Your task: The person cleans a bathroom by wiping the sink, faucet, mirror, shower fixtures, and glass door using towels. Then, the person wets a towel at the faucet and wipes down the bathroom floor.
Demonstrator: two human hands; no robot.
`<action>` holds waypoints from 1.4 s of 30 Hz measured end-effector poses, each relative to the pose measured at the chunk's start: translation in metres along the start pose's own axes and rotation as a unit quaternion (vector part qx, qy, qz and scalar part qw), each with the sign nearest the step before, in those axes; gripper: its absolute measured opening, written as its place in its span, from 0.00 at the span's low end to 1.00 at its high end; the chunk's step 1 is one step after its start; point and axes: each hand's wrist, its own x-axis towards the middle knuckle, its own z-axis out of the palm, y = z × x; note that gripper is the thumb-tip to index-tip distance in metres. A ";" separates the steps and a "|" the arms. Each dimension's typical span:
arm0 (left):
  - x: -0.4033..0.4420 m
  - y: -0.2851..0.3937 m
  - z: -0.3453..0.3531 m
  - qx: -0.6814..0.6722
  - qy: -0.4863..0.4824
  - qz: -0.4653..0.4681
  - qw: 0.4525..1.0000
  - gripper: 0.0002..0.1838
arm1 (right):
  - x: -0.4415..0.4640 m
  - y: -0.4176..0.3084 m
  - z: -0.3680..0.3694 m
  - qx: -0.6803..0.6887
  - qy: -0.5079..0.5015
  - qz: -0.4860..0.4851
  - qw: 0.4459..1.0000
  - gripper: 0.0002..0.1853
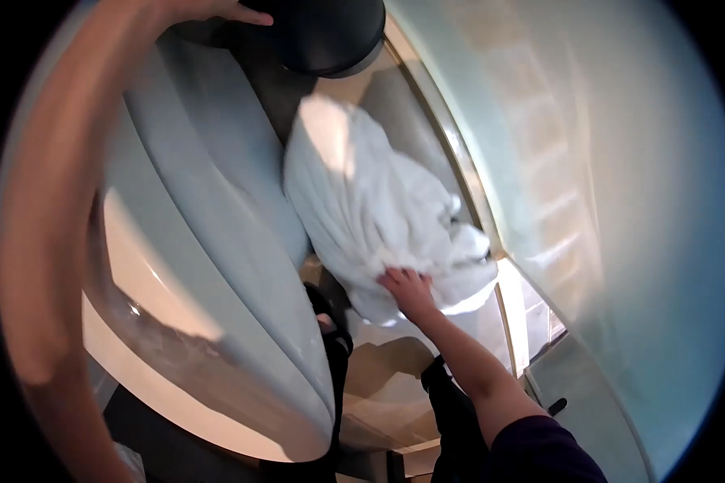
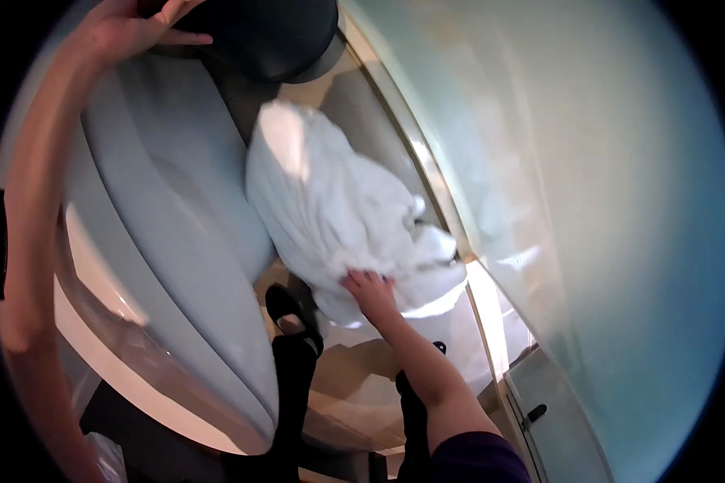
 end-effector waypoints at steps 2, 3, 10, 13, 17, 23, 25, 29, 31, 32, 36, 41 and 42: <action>0.003 -0.011 0.001 0.021 0.051 -0.053 0.997 0.12 | -0.066 0.020 0.046 0.046 -0.073 0.025 0.996 0.20; 0.010 -0.016 -0.008 0.062 0.036 -0.011 0.997 0.12 | -0.086 0.026 0.059 0.049 -0.070 0.031 0.996 0.20; 0.037 -0.061 -0.046 0.270 0.032 -0.036 0.962 0.14 | -0.114 0.039 0.090 0.045 -0.073 0.011 0.996 0.20; 0.038 -0.060 -0.057 0.385 -0.072 -0.118 0.912 0.27 | -0.112 0.038 0.084 0.071 -0.115 0.017 0.991 0.22; -0.079 -0.098 -0.113 0.683 -0.150 0.271 0.662 0.25 | -0.111 0.034 0.075 0.084 -0.171 0.040 0.981 0.28; -0.186 -0.106 -0.304 0.872 -0.058 0.485 0.032 0.23 | -0.173 0.022 0.052 0.116 0.079 0.008 0.990 0.31; -0.172 -0.066 -0.312 0.922 -0.040 0.350 0.162 0.23 | -0.258 0.031 0.050 0.191 0.121 0.006 0.974 0.29; -0.163 -0.064 -0.274 0.851 -0.134 0.456 0.223 0.23 | -0.457 0.088 0.117 0.483 0.141 0.348 0.791 0.23; -0.151 -0.047 -0.274 0.854 -0.168 0.477 0.124 0.23 | -0.593 0.148 0.168 0.146 0.060 0.369 0.916 0.16; -0.191 -0.117 -0.248 0.765 -0.222 0.604 -0.017 0.23 | -0.650 0.162 0.184 0.028 -0.132 0.491 0.861 0.22; -0.179 -0.079 -0.247 0.771 -0.214 0.600 -0.010 0.24 | -0.800 0.183 0.274 0.291 -0.193 0.716 0.605 0.37; -0.198 -0.116 -0.237 0.812 -0.133 0.538 0.182 0.22 | -0.617 0.205 0.308 0.652 0.206 0.636 0.358 0.45; -0.199 -0.124 -0.234 0.816 -0.111 0.525 0.214 0.22 | -0.594 0.236 0.357 0.762 0.207 0.553 0.267 0.43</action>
